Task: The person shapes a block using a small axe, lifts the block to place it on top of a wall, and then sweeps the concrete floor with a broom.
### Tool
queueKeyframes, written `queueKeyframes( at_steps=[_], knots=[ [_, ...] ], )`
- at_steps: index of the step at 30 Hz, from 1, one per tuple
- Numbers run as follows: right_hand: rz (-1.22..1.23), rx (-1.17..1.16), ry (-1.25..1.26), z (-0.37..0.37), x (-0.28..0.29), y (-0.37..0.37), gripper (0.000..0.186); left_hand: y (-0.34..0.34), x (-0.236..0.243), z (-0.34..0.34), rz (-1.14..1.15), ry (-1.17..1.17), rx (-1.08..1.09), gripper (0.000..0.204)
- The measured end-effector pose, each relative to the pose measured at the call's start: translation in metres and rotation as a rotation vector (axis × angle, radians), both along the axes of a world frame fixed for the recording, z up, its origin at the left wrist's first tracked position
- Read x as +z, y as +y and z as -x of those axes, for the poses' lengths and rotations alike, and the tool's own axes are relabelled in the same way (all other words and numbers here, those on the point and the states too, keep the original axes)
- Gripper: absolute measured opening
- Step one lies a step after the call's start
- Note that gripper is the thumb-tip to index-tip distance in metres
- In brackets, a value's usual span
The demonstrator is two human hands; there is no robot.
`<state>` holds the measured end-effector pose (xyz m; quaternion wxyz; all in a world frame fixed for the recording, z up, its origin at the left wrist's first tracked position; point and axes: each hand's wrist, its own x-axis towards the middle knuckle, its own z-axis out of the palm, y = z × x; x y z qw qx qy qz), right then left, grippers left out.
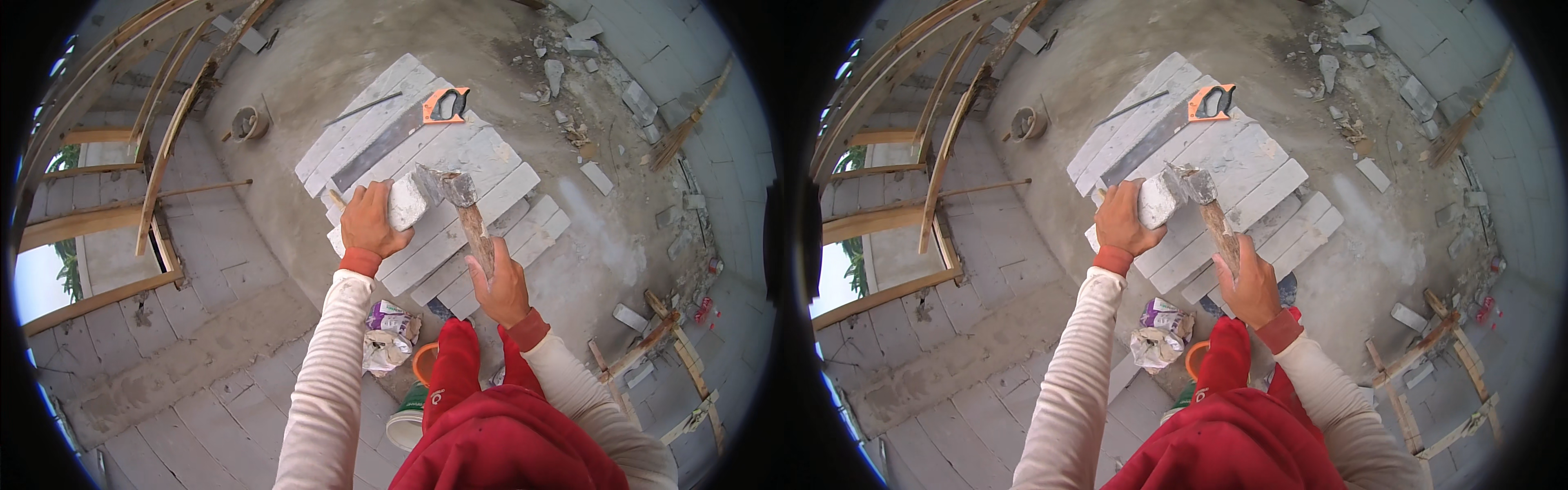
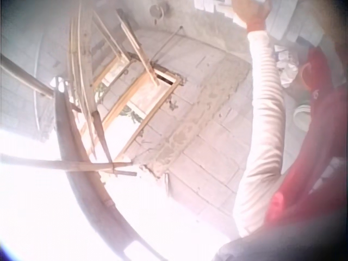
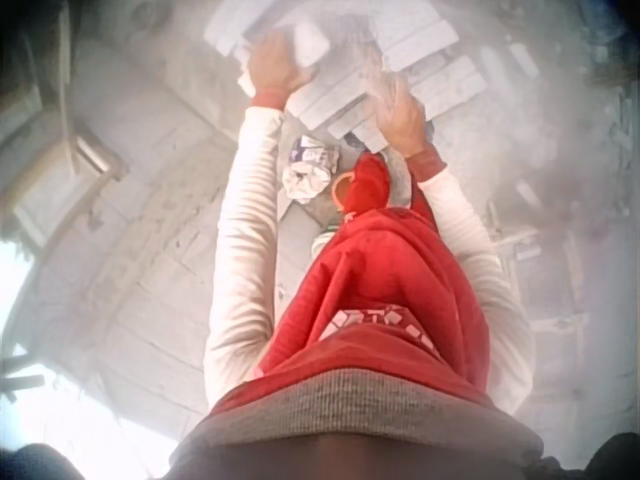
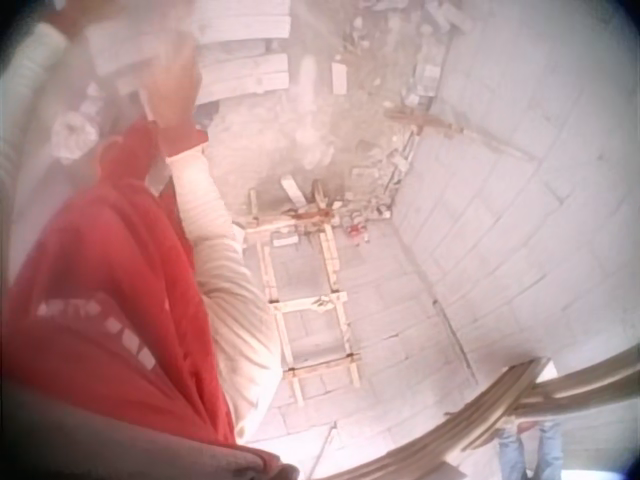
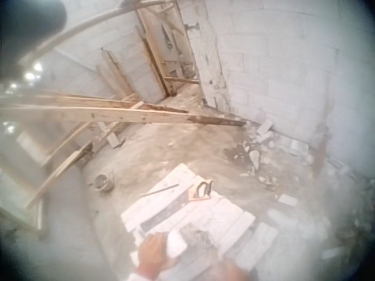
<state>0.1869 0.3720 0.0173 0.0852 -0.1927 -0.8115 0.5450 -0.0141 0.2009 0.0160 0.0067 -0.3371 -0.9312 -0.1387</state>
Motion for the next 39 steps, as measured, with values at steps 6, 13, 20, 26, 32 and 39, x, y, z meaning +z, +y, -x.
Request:
queueKeyframes(
  at_steps=[6,13,20,26,32,39],
  knots=[
    [0.105,-0.093,0.078,0.009,0.031,-0.004,0.035,-0.002,0.001,-0.004,0.01,-0.002,-0.025,0.072],
    [0.043,0.024,-0.019,0.013,0.015,-0.003,0.039,-0.003,-0.001,-0.009,0.034,0.004,-0.024,0.074],
    [0.044,-0.077,0.087,0.016,0.044,-0.005,0.037,-0.004,-0.003,-0.007,0.029,0.018,-0.035,0.075],
    [-0.032,0.031,-0.077,0.007,-0.012,-0.001,0.03,0.0,0.002,-0.006,0.03,0.004,-0.026,0.075],
    [0.101,-0.113,-0.001,0.009,0.04,0.007,0.034,-0.002,-0.002,-0.01,0.035,-0.011,-0.017,0.076],
    [0.029,0.025,-0.053,0.011,0.006,0.001,0.035,-0.001,0.002,-0.014,0.083,-0.001,-0.018,0.076]
  ],
)
